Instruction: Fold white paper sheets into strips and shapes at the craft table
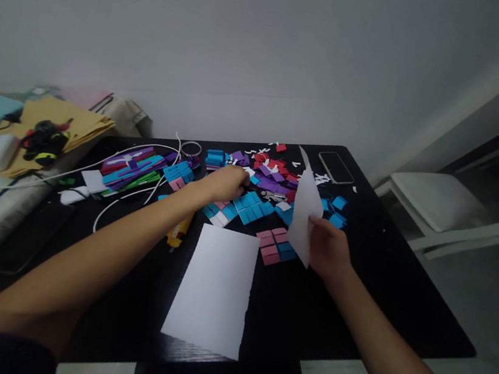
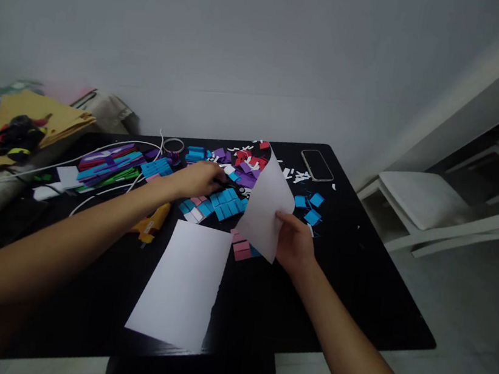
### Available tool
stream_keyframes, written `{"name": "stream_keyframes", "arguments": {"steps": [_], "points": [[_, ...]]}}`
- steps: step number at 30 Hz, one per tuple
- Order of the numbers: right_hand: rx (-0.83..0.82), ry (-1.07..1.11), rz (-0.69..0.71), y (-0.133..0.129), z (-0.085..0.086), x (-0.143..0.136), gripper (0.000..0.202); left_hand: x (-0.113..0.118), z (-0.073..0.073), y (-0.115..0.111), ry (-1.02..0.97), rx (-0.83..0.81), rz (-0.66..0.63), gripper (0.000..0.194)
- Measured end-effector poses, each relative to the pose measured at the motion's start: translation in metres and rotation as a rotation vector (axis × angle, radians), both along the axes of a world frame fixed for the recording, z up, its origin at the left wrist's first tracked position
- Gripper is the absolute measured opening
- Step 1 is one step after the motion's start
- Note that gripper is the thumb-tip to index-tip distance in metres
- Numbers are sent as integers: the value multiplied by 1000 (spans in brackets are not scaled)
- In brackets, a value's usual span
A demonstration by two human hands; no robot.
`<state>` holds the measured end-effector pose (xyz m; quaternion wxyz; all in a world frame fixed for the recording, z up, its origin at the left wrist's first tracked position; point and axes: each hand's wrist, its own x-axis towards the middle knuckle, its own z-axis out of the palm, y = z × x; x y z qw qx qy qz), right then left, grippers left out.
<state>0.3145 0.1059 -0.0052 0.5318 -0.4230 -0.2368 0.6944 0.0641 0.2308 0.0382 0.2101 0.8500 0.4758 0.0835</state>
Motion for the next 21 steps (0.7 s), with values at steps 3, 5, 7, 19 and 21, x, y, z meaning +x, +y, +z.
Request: {"name": "stream_keyframes", "arguments": {"steps": [3,5,7,19,21], "points": [[-17,15,-1,3,-1,1,23,15,-11,19,232,23,-91,38],[-10,15,-8,3,-4,-2,23,22,-16,26,342,50,-136,39],[1,13,-24,2,-7,-6,23,24,-17,30,417,80,-176,38],[111,1,-124,2,-12,-19,55,13,-8,22,472,175,-255,37],[118,7,-135,3,-12,-17,54,14,-8,20,446,156,-255,37]]}}
